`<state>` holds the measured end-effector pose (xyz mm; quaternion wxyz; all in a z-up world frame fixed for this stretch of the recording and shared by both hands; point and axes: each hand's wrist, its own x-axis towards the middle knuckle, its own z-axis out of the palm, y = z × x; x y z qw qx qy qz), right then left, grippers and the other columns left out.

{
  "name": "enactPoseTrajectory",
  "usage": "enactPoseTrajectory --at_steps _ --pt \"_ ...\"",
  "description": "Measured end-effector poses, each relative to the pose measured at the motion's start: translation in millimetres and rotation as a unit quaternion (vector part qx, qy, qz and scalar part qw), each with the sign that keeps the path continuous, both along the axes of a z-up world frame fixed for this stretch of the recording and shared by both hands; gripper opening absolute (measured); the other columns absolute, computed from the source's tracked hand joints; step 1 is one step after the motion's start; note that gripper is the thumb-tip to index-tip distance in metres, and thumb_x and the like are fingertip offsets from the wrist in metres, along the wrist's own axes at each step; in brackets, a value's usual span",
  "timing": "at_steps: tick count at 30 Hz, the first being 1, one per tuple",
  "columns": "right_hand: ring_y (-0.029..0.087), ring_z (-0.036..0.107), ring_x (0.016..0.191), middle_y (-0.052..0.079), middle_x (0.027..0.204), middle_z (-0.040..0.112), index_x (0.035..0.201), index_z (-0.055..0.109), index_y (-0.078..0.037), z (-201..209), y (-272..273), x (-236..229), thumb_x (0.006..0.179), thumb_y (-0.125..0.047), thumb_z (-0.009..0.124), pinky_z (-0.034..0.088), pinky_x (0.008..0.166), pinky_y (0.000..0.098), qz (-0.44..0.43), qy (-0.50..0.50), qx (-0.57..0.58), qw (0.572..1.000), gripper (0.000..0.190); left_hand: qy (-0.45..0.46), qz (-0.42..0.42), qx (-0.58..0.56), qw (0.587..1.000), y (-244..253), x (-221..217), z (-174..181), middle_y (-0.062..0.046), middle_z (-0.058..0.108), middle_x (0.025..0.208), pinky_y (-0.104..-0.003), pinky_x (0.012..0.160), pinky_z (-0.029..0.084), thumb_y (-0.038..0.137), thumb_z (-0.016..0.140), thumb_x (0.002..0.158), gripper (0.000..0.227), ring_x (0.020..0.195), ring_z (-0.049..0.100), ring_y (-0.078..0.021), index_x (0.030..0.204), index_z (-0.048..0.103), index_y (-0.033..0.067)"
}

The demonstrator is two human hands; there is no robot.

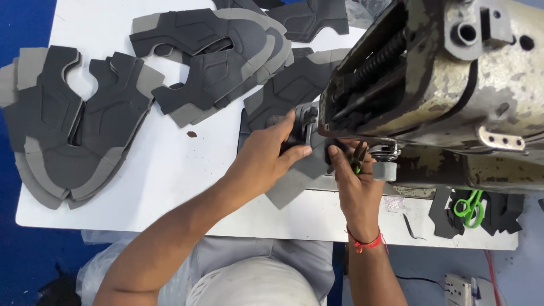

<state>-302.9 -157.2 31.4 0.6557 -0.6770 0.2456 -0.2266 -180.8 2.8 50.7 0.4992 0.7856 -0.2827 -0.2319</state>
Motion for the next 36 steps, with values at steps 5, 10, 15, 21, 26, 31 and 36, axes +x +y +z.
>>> enactPoseTrajectory --at_steps 5,10,15,21,26,31,36 --pt "0.0 0.048 0.07 -0.008 0.087 0.058 0.107 0.069 -0.005 15 -3 6 0.099 -0.006 0.072 0.035 0.057 0.0186 0.004 -0.003 0.045 0.999 0.009 -0.043 -0.04 0.001 0.998 0 13 12 -0.024 0.072 0.103 -0.038 0.078 0.054 0.029 0.073 0.094 0.078 0.092 0.072 -0.0337 0.152 0.035 -0.0075" --pt "0.003 0.043 0.056 -0.004 0.073 0.057 0.096 0.068 -0.005 27 -11 8 0.097 -0.009 0.073 0.031 0.046 0.0213 0.028 0.053 0.097 0.994 0.007 0.023 -0.076 0.004 0.997 -1 27 14 -0.02 0.075 0.103 -0.034 0.084 0.054 0.028 0.072 0.092 0.081 0.09 0.073 -0.0245 0.156 0.033 -0.0027" --pt "0.005 0.039 0.048 -0.003 0.066 0.052 0.092 0.066 -0.005 22 -17 8 0.097 -0.009 0.073 0.027 0.041 0.022 0.058 0.042 0.154 0.985 0.009 0.152 -0.104 -0.099 0.978 0 34 -15 -0.012 0.074 0.121 -0.028 0.095 0.053 0.019 0.072 0.095 0.077 0.106 0.067 -0.011 0.156 0.032 -0.0044" --pt "0.004 0.04 0.048 -0.004 0.066 0.055 0.103 0.072 -0.004 38 -15 8 0.093 -0.01 0.073 0.027 0.041 0.0219 0.051 0.077 0.096 0.991 0.011 0.117 -0.065 -0.049 0.99 -1 21 6 -0.015 0.073 0.123 -0.03 0.095 0.053 0.025 0.074 0.091 0.081 0.109 0.07 -0.0136 0.156 0.034 -0.0022" --pt "0.004 0.047 0.054 -0.002 0.068 0.061 0.105 0.079 -0.003 52 -20 10 0.092 -0.012 0.076 0.034 0.047 0.0215 0.08 0.144 -0.023 0.986 0.017 0.013 -0.026 0.112 0.993 -9 11 31 -0.016 0.075 0.109 -0.036 0.093 0.052 0.034 0.072 0.088 0.08 0.099 0.073 -0.023 0.153 0.039 0.001" --pt "0.0 0.061 0.069 -0.004 0.083 0.072 0.104 0.076 -0.004 44 -26 11 0.083 -0.01 0.085 0.048 0.057 0.0182 0.153 0.141 -0.109 0.972 0.023 -0.124 -0.033 0.168 0.977 2 3 19 -0.014 0.074 0.093 -0.044 0.099 0.04 0.036 0.068 0.094 0.072 0.09 0.071 -0.0285 0.149 0.041 -0.0023" --pt "0.003 0.046 0.058 -0.006 0.074 0.058 0.098 0.066 -0.009 23 -28 6 0.085 -0.008 0.083 0.032 0.049 0.0224 0.124 0.114 0.02 0.986 0.021 -0.174 -0.038 0.044 0.983 20 5 14 -0.015 0.073 0.103 -0.046 0.1 0.035 0.031 0.071 0.093 0.063 0.093 0.068 -0.0294 0.145 0.051 0.0001"
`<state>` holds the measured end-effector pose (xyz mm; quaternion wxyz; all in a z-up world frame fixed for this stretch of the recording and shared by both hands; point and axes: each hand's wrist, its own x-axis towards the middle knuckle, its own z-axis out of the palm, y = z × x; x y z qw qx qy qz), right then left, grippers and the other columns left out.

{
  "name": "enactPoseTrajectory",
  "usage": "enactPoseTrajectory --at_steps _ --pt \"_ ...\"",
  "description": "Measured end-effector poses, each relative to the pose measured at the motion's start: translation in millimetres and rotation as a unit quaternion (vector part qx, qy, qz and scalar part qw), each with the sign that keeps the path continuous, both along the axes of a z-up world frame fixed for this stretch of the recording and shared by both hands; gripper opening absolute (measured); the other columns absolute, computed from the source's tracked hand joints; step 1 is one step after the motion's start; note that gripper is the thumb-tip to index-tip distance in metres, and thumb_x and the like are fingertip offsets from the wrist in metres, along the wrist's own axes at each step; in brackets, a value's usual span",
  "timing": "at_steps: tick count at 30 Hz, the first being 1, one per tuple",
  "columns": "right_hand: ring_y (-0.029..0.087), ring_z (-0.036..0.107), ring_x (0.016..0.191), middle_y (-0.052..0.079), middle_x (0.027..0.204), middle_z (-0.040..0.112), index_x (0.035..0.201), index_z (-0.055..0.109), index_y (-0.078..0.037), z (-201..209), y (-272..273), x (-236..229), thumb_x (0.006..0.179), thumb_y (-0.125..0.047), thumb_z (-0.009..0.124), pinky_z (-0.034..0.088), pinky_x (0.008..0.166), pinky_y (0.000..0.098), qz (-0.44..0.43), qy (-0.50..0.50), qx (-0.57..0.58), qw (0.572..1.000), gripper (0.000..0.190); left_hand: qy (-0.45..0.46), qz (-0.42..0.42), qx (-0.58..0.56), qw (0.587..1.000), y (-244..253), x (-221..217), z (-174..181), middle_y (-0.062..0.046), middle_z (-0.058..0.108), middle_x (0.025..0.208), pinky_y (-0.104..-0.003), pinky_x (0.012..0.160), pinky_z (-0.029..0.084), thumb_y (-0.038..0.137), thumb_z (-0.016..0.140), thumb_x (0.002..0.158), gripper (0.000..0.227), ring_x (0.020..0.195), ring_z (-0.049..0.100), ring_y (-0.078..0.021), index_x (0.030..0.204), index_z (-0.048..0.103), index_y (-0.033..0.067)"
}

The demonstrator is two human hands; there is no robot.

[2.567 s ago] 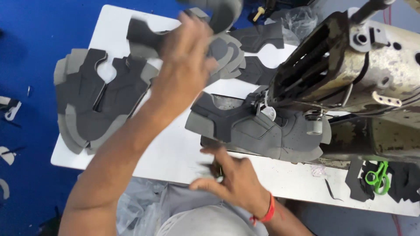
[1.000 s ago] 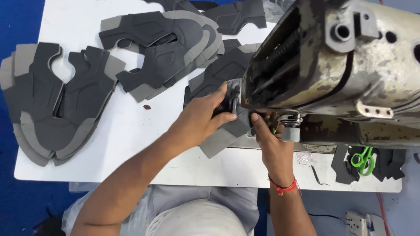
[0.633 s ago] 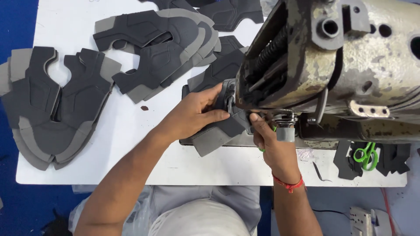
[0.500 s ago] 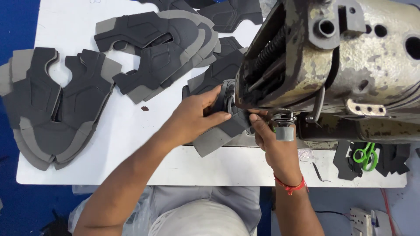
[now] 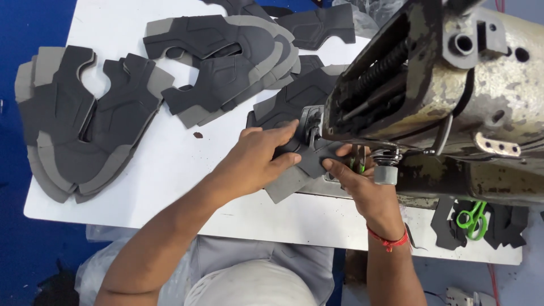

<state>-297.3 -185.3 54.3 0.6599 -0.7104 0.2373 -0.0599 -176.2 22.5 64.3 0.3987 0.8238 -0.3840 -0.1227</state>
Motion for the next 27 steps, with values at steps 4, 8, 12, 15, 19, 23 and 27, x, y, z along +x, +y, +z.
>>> enactPoseTrajectory --at_steps 4,8,12,15,19,23,27 --pt "0.003 0.043 0.055 -0.006 0.07 0.056 0.096 0.063 -0.012 -1 2 1 0.083 -0.006 0.082 0.03 0.048 0.022 -0.017 0.02 0.034 0.999 0.023 0.078 -0.008 0.027 0.997 0 0 3 -0.014 0.073 0.104 -0.042 0.105 0.038 0.029 0.07 0.093 0.061 0.092 0.067 -0.028 0.145 0.052 0.002" --pt "0.003 0.044 0.056 -0.006 0.071 0.055 0.094 0.062 -0.011 -1 6 2 0.084 -0.004 0.083 0.032 0.049 0.0214 -0.022 -0.019 0.043 0.999 0.024 0.006 -0.023 -0.035 0.999 -2 4 -8 -0.016 0.071 0.116 -0.045 0.101 0.036 0.024 0.072 0.093 0.06 0.102 0.066 -0.0298 0.143 0.052 -0.0022" --pt "0.003 0.046 0.054 -0.005 0.069 0.059 0.091 0.06 -0.01 7 16 5 0.084 -0.003 0.081 0.032 0.046 0.0215 -0.046 -0.023 0.065 0.997 0.023 -0.021 -0.051 -0.008 0.998 -10 19 2 -0.014 0.073 0.11 -0.045 0.099 0.036 0.02 0.072 0.091 0.059 0.102 0.067 -0.0308 0.143 0.053 -0.0008" --pt "0.003 0.046 0.051 -0.002 0.069 0.062 0.091 0.057 -0.011 -5 21 4 0.085 -0.001 0.08 0.03 0.044 0.0207 -0.083 -0.005 0.106 0.991 0.026 -0.02 -0.088 0.043 0.995 -21 40 -1 -0.011 0.074 0.105 -0.046 0.098 0.037 0.017 0.071 0.089 0.056 0.098 0.068 -0.0293 0.141 0.055 0.0038" --pt "0.004 0.048 0.049 0.003 0.072 0.069 0.094 0.054 -0.012 -13 41 1 0.085 0.0 0.078 0.032 0.042 0.0206 -0.112 -0.037 0.142 0.983 0.028 -0.044 -0.149 0.083 0.984 -37 71 8 -0.009 0.074 0.102 -0.046 0.098 0.039 0.013 0.073 0.084 0.047 0.101 0.068 -0.0287 0.13 0.064 0.0114" --pt "0.003 0.045 0.046 0.011 0.075 0.072 0.095 0.053 -0.01 -9 57 0 0.089 0.0 0.075 0.031 0.04 0.0197 -0.155 -0.094 0.149 0.972 0.024 -0.107 -0.19 0.097 0.971 -42 73 11 -0.008 0.074 0.095 -0.046 0.101 0.041 0.01 0.07 0.084 0.041 0.098 0.069 -0.0296 0.123 0.067 0.0204" --pt "0.003 0.047 0.048 0.013 0.08 0.075 0.096 0.054 -0.009 -13 58 1 0.092 0.0 0.073 0.032 0.041 0.0195 -0.152 -0.119 0.159 0.968 0.022 -0.138 -0.023 0.08 0.987 -20 33 54 -0.01 0.068 0.083 -0.046 0.085 0.048 0.019 0.062 0.094 0.059 0.086 0.067 -0.0296 0.15 0.044 0.0252"
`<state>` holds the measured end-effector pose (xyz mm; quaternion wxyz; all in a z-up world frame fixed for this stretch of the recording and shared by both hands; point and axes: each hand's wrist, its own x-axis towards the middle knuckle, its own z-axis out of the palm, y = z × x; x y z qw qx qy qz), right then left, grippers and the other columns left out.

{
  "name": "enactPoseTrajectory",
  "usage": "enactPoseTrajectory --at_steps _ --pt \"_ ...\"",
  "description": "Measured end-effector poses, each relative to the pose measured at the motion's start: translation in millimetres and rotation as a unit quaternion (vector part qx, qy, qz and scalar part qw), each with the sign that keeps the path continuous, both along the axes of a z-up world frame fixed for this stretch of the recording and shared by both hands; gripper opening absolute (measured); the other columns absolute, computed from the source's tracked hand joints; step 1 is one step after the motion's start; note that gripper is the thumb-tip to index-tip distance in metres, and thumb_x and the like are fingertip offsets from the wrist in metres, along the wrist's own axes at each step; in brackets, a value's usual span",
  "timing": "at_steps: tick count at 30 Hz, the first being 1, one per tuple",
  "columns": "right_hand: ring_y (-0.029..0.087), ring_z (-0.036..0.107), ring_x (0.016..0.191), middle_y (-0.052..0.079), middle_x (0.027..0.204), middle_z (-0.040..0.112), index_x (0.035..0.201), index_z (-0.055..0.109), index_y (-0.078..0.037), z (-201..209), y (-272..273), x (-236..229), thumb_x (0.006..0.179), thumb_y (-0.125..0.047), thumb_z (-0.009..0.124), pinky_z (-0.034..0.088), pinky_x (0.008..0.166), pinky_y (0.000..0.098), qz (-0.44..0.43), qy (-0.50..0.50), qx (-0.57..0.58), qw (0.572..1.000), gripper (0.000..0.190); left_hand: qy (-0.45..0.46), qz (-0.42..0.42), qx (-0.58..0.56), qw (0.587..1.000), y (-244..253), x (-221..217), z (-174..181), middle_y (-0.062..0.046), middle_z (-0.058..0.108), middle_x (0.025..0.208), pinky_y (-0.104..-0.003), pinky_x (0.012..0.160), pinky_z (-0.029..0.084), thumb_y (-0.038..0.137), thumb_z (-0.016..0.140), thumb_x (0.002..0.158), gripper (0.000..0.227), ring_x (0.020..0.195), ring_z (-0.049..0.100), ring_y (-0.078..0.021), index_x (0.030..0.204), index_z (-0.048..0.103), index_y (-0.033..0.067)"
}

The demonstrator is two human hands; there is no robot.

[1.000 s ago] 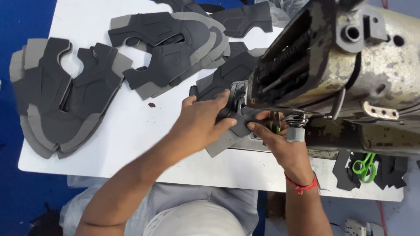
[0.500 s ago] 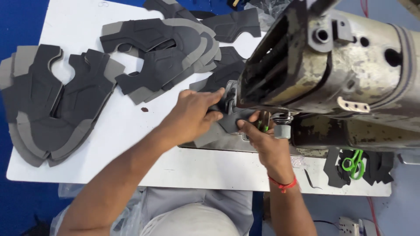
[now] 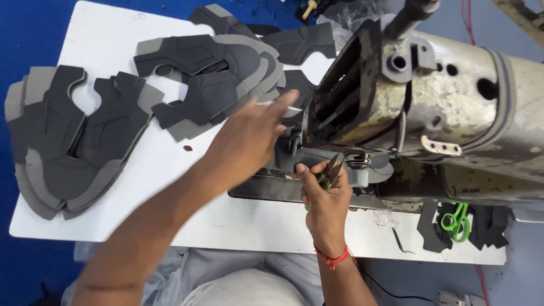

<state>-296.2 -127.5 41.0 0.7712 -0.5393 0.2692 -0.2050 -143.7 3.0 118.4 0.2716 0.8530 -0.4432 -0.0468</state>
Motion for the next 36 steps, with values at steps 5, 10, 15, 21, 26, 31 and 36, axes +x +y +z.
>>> enactPoseTrajectory --at_steps 5,10,15,21,26,31,36 --pt "0.004 0.051 0.052 0.01 0.08 0.072 0.1 0.056 -0.007 -2 -1 -1 0.093 0.0 0.073 0.033 0.043 0.0199 -0.001 -0.004 0.008 1.0 0.02 0.343 0.074 -0.099 0.931 25 -68 -68 0.0 0.064 0.075 -0.033 0.072 0.055 0.031 0.056 0.108 0.071 0.074 0.068 -0.0148 0.165 0.016 0.024" --pt "0.003 0.049 0.05 0.008 0.08 0.071 0.104 0.057 -0.007 6 6 0 0.093 0.0 0.073 0.035 0.043 0.0197 -0.002 0.021 -0.039 0.999 0.021 0.454 0.071 -0.363 0.811 8 -82 -98 0.0 0.058 0.086 -0.027 0.069 0.045 0.027 0.055 0.113 0.065 0.076 0.05 -0.0067 0.169 0.024 0.0151" --pt "0.004 0.048 0.048 0.01 0.081 0.075 0.109 0.056 -0.006 13 -5 -5 0.095 -0.003 0.068 0.034 0.043 0.0201 0.039 0.039 -0.043 0.998 0.02 0.404 0.128 -0.349 0.836 0 -72 -79 -0.002 0.071 0.105 -0.023 0.059 0.047 0.016 0.068 0.099 0.06 0.069 0.049 -0.0016 0.155 0.047 0.0105" --pt "0.003 0.047 0.055 0.006 0.084 0.07 0.132 0.064 0.0 -12 -19 -21 0.101 -0.004 0.066 0.036 0.048 0.0203 0.031 -0.008 -0.06 0.998 0.031 0.358 0.144 -0.26 0.885 4 -65 -66 -0.008 0.073 0.09 -0.025 0.057 0.05 0.018 0.071 0.096 0.063 0.06 0.051 -0.0051 0.154 0.047 0.0138" --pt "0.002 0.047 0.055 0.009 0.087 0.075 0.131 0.064 0.0 -4 -10 -17 0.099 -0.004 0.066 0.037 0.047 0.0203 0.007 0.011 -0.113 0.993 0.033 0.324 0.11 -0.247 0.907 4 -50 -66 -0.008 0.073 0.102 -0.028 0.06 0.051 0.017 0.071 0.095 0.064 0.062 0.057 -0.0075 0.153 0.045 0.0147" --pt "0.001 0.049 0.056 0.008 0.087 0.076 0.133 0.064 0.0 -4 -10 -10 0.099 -0.007 0.067 0.039 0.049 0.0201 -0.003 0.011 -0.14 0.99 0.034 0.297 0.062 -0.244 0.921 2 -35 -55 -0.01 0.067 0.091 -0.029 0.066 0.053 0.013 0.069 0.097 0.064 0.068 0.058 -0.0093 0.156 0.044 0.017" --pt "0.0 0.048 0.056 0.007 0.081 0.075 0.132 0.065 0.0 0 -14 -9 0.099 -0.011 0.068 0.038 0.049 0.0205 -0.01 0.043 -0.122 0.992 0.034 0.312 0.104 -0.191 0.925 -2 -33 -51 -0.01 0.057 0.064 -0.032 0.06 0.049 0.008 0.063 0.097 0.064 0.058 0.052 -0.0143 0.157 0.044 0.0195"
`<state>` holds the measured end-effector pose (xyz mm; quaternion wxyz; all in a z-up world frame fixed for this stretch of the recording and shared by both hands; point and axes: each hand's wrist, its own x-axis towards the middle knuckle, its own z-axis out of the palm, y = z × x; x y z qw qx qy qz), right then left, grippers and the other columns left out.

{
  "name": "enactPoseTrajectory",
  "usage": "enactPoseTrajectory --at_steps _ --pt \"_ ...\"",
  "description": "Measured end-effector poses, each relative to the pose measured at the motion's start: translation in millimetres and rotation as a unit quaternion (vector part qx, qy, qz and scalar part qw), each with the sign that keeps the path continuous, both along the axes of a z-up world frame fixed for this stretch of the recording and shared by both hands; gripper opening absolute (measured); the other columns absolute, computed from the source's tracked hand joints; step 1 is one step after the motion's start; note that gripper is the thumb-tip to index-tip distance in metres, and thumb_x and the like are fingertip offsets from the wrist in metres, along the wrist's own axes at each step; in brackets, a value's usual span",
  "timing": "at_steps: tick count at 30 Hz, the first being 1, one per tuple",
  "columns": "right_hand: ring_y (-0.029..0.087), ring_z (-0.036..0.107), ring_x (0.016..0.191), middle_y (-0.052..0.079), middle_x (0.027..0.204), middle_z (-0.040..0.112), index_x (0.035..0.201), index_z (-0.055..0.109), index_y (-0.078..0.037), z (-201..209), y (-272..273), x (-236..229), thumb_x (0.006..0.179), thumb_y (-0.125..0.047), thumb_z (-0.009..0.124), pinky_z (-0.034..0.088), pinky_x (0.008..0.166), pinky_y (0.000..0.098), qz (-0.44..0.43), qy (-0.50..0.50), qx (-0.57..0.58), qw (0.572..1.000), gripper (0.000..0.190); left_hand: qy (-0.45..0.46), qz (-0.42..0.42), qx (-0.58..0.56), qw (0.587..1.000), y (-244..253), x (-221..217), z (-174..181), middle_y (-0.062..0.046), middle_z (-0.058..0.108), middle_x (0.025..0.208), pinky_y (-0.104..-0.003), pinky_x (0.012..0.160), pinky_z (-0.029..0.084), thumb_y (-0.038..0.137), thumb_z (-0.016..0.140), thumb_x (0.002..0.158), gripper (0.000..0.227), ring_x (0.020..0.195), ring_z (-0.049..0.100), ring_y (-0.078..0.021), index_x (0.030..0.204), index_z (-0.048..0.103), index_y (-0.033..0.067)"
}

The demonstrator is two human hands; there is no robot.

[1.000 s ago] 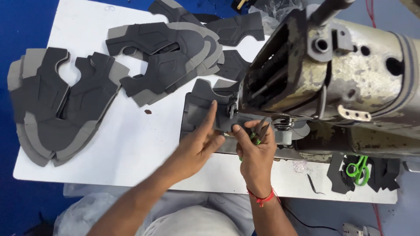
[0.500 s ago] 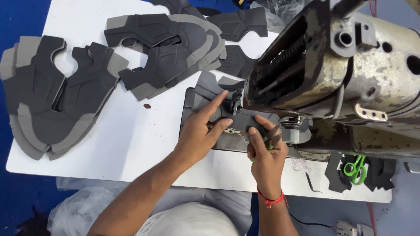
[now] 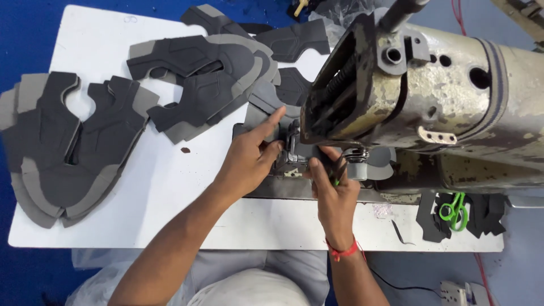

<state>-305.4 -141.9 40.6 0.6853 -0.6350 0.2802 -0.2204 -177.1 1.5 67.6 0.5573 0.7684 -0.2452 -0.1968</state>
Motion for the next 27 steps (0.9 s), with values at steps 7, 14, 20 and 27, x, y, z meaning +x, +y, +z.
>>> enactPoseTrajectory --at_steps 7,14,20,27 --pt "0.002 0.054 0.064 0.002 0.083 0.071 0.123 0.068 -0.001 -58 -22 -71 0.1 -0.008 0.065 0.042 0.054 0.0208 0.055 0.078 -0.106 0.99 0.024 -0.198 0.029 -0.016 0.98 -3 -14 -34 -0.014 0.066 0.073 -0.037 0.061 0.052 0.007 0.061 0.101 0.062 0.06 0.064 -0.0213 0.16 0.041 0.0119" --pt "0.004 0.043 0.055 0.005 0.092 0.075 0.113 0.068 -0.003 -83 -66 -98 0.096 -0.015 0.065 0.035 0.048 0.0213 0.041 0.119 0.016 0.992 0.02 -0.221 0.071 -0.053 0.971 -7 -9 -41 -0.012 0.076 0.097 -0.03 0.059 0.053 0.004 0.065 0.101 0.052 0.062 0.067 -0.015 0.151 0.053 0.0142" --pt "0.009 0.047 0.05 0.007 0.092 0.071 0.115 0.067 -0.008 -95 -128 -53 0.106 -0.067 0.054 0.038 0.045 0.0234 0.003 -0.195 0.36 0.913 0.061 -0.079 0.041 -0.115 0.989 -16 -4 -34 -0.004 0.076 0.12 -0.024 0.062 0.046 -0.001 0.061 0.103 0.041 0.069 0.057 -0.0066 0.143 0.061 0.012" --pt "0.023 0.068 0.109 0.006 0.112 0.074 0.122 0.067 -0.005 -128 -185 -15 0.1 -0.018 0.067 0.056 0.1 0.0369 -0.055 -0.184 0.362 0.912 0.026 0.017 0.02 -0.168 0.986 -21 -3 -32 0.0 0.068 0.119 -0.019 0.083 0.047 -0.002 0.056 0.105 0.031 0.096 0.062 -0.0034 0.135 0.061 0.0043"
